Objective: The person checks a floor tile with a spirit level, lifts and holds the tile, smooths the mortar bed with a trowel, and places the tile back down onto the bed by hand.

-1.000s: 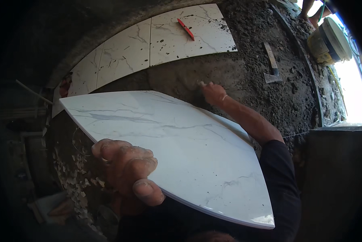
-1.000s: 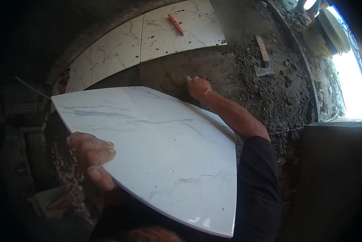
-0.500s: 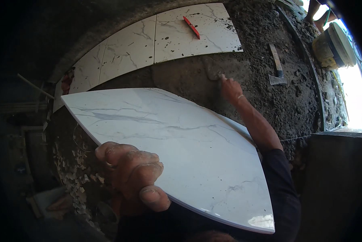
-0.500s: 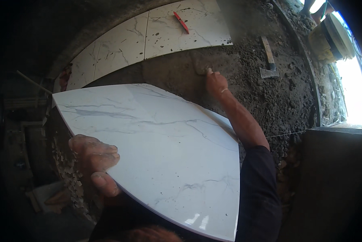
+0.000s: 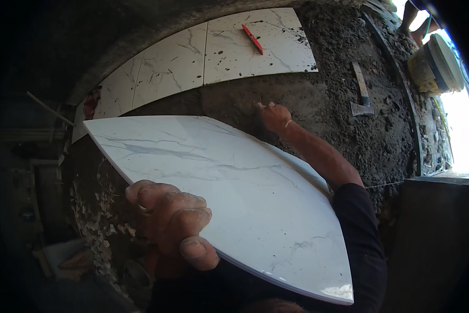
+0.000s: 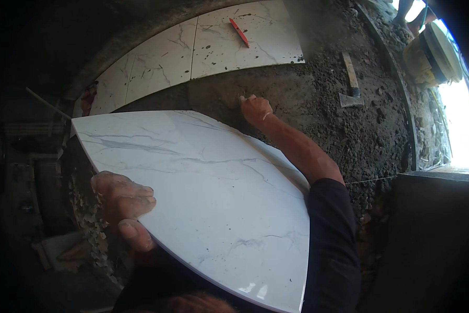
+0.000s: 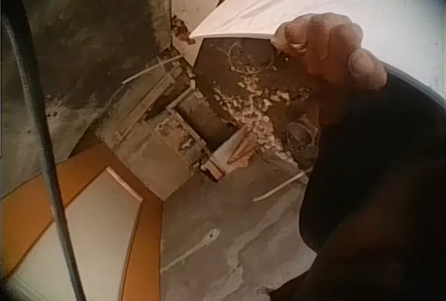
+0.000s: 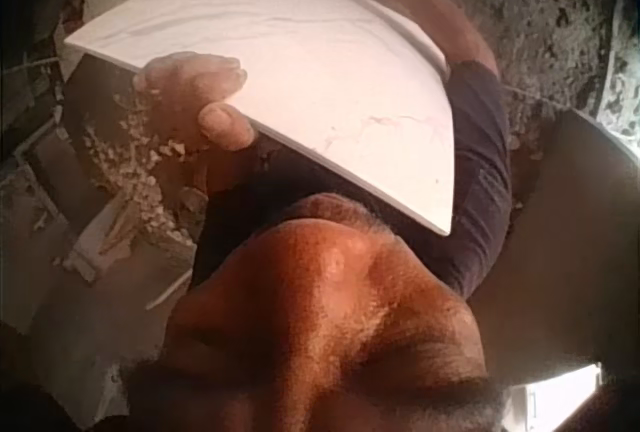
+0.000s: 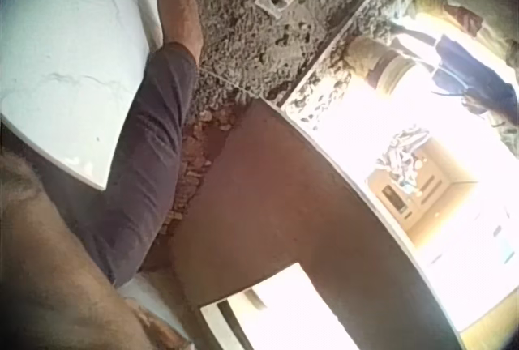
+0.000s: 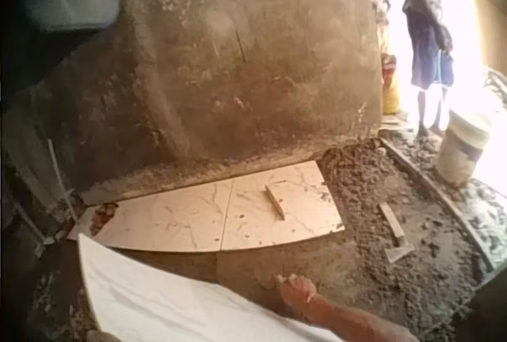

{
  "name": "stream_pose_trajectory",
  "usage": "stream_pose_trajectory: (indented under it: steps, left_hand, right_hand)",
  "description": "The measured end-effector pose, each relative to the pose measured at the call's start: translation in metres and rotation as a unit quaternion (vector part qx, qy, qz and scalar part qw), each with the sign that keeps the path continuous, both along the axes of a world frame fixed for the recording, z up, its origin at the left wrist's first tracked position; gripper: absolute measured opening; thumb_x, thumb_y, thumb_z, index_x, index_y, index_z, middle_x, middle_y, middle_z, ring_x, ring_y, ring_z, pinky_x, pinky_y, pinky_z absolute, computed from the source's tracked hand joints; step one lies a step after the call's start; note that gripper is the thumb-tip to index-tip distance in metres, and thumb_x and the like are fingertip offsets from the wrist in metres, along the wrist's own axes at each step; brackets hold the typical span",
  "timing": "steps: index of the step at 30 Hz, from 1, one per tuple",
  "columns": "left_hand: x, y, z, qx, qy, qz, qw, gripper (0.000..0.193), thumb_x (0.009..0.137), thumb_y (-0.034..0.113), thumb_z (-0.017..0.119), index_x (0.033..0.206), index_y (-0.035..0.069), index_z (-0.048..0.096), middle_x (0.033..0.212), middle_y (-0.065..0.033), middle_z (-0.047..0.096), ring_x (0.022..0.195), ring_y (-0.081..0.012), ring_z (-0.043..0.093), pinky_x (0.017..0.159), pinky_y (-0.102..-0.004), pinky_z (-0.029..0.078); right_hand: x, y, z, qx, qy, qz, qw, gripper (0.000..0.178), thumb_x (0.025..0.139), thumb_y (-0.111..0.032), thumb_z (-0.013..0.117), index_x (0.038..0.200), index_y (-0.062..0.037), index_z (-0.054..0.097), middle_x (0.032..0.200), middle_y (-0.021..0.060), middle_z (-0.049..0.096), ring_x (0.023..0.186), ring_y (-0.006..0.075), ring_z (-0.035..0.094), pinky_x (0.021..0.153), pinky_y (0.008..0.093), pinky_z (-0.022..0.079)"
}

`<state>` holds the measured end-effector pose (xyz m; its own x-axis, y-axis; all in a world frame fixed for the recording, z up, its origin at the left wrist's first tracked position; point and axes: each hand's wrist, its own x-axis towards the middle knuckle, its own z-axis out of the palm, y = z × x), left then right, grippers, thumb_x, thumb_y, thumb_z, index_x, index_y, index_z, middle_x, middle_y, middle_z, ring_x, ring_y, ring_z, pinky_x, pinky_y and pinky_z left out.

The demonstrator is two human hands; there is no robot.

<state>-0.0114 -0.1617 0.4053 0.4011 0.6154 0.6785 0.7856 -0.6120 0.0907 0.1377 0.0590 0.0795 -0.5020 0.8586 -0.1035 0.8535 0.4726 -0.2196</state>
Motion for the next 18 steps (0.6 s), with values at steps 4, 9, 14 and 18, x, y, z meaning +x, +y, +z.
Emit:
stream_pose_trajectory:
  steps: [4,9,14,18]
  left_hand:
    - [0.001,0.0,0.002,0.01,-0.014,0.007,1.0,0.039,0.09,0.033,0.029,0.058,0.014,0.041,0.05,0.0009,0.041,0.054,-0.0137,0.038,0.069,-0.0359,0.035]
    - [0.007,0.005,-0.001,0.034,-0.046,0.023,0.998,0.039,0.09,0.032,0.03,0.058,0.014,0.042,0.052,-0.0001,0.044,0.054,-0.0138,0.04,0.066,-0.0355,0.035]
    - [0.011,0.01,-0.004,0.084,-0.084,0.021,0.993,0.038,0.09,0.031,0.03,0.06,0.013,0.044,0.054,-0.0005,0.046,0.055,-0.0139,0.041,0.064,-0.035,0.035]
    - [0.01,0.007,-0.002,0.066,-0.055,0.012,0.996,0.037,0.09,0.031,0.03,0.06,0.014,0.045,0.055,-0.0003,0.046,0.055,-0.0139,0.041,0.064,-0.0349,0.036]
  right_hand:
    - [-0.003,0.001,-0.009,0.0,0.009,-0.011,1.0,0.033,0.094,-0.015,0.045,0.126,-0.0078,0.052,0.101,0.021,0.064,0.086,0.0364,0.069,0.068,0.0432,0.057]
    - [0.001,0.006,0.018,-0.018,-0.02,0.046,0.999,0.038,0.092,-0.012,0.046,0.13,-0.0124,0.05,0.103,0.0205,0.063,0.088,0.0354,0.069,0.07,0.0429,0.057]
    - [-0.001,0.009,0.01,-0.005,-0.032,0.087,0.996,0.046,0.09,-0.01,0.048,0.136,-0.0176,0.047,0.106,0.019,0.063,0.089,0.0344,0.069,0.071,0.0427,0.057]
    - [0.008,0.012,0.014,-0.009,-0.033,0.077,0.996,0.052,0.091,-0.01,0.048,0.141,-0.0228,0.043,0.109,0.0192,0.062,0.09,0.0331,0.069,0.073,0.0418,0.057]
